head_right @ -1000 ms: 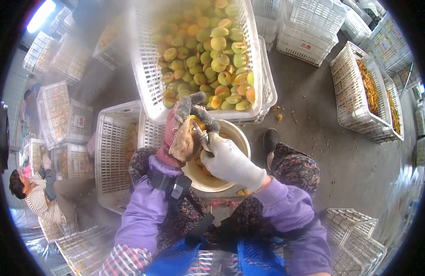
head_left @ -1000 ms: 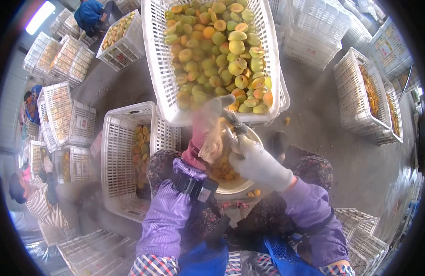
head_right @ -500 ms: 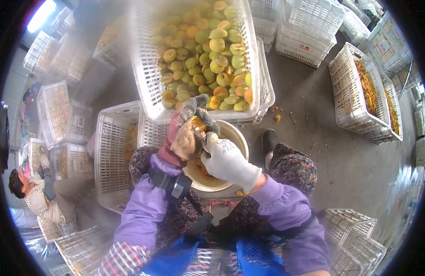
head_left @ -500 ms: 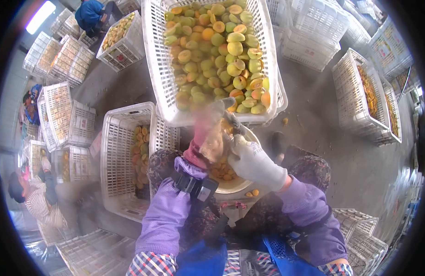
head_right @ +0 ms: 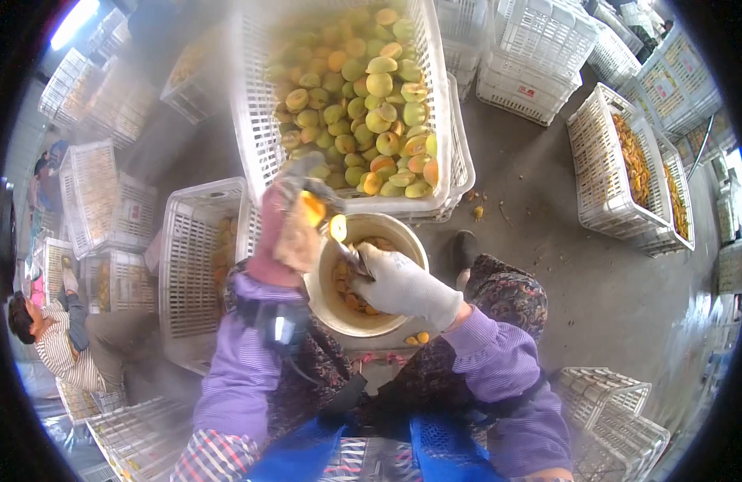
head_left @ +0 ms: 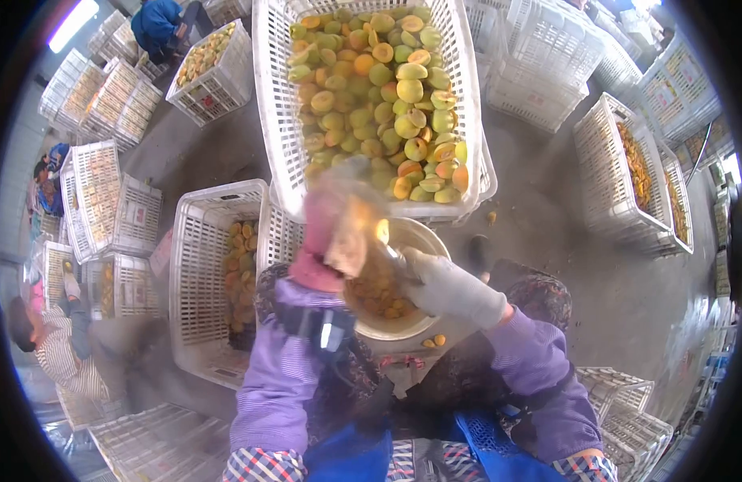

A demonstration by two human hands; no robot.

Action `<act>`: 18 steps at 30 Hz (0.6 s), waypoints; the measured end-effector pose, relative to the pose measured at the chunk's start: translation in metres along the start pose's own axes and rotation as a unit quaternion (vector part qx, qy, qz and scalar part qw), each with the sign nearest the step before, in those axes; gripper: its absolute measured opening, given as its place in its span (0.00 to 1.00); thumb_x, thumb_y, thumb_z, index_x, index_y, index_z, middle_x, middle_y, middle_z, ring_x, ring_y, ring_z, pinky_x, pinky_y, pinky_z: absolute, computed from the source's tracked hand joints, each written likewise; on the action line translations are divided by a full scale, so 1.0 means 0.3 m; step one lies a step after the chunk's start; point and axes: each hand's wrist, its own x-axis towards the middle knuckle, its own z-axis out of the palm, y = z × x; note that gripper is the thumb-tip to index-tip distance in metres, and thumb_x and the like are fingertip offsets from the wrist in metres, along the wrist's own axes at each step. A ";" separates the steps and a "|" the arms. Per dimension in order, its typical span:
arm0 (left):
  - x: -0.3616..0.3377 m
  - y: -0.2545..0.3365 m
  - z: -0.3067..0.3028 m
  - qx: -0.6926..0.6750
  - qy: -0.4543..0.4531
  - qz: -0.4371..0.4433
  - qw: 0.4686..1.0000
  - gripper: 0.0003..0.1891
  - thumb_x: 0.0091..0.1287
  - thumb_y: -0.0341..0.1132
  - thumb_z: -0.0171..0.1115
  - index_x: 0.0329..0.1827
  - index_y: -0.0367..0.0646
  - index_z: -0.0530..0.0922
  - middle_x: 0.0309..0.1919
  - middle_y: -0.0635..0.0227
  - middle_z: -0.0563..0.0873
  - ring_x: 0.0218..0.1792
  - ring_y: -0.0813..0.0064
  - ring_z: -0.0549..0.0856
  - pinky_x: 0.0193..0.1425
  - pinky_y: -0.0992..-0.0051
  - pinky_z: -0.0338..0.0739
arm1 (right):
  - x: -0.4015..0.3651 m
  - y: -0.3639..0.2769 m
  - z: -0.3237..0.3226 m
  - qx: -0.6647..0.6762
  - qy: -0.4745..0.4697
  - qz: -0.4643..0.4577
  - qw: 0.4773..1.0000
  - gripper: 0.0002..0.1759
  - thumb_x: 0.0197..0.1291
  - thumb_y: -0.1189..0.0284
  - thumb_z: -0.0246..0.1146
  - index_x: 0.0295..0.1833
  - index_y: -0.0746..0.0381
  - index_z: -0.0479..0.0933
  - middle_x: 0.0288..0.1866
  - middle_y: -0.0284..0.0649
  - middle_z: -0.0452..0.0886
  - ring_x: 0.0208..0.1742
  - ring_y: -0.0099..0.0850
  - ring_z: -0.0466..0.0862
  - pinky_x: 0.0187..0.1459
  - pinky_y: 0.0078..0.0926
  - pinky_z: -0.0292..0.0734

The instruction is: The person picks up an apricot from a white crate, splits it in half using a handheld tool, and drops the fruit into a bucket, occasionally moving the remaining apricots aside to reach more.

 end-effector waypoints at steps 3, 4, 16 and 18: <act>-0.036 0.144 -0.131 0.000 0.072 0.033 0.997 0.22 0.73 0.42 0.53 0.64 0.36 0.72 0.31 0.65 0.82 0.31 0.68 0.84 0.38 0.65 0.81 | -0.050 0.002 -0.006 -0.133 -0.032 0.047 0.989 0.19 0.63 0.64 0.58 0.50 0.70 0.71 0.26 0.50 0.82 0.30 0.49 0.84 0.33 0.44 0.78; -0.061 0.213 -0.155 0.027 0.097 0.038 0.994 0.18 0.73 0.39 0.54 0.59 0.37 0.74 0.35 0.65 0.82 0.34 0.72 0.84 0.39 0.72 0.80 | -0.055 0.008 -0.001 -0.143 -0.043 0.034 0.988 0.19 0.63 0.64 0.58 0.50 0.70 0.71 0.26 0.50 0.82 0.29 0.48 0.84 0.31 0.43 0.78; 0.174 0.160 -0.132 0.564 -0.068 0.068 0.820 0.24 0.65 0.46 0.61 0.57 0.38 0.79 0.59 0.49 0.79 0.59 0.54 0.80 0.65 0.66 0.72 | -0.088 0.036 -0.055 -0.221 0.159 -0.044 0.961 0.15 0.63 0.65 0.58 0.47 0.66 0.75 0.18 0.41 0.79 0.19 0.38 0.82 0.21 0.37 0.76; 0.297 0.090 0.019 0.581 -0.105 0.086 0.802 0.25 0.64 0.46 0.61 0.57 0.37 0.78 0.59 0.48 0.79 0.59 0.52 0.79 0.65 0.65 0.71 | -0.086 0.006 -0.107 -0.182 0.174 -0.005 0.968 0.16 0.61 0.67 0.60 0.51 0.63 0.73 0.21 0.42 0.80 0.21 0.41 0.82 0.23 0.38 0.76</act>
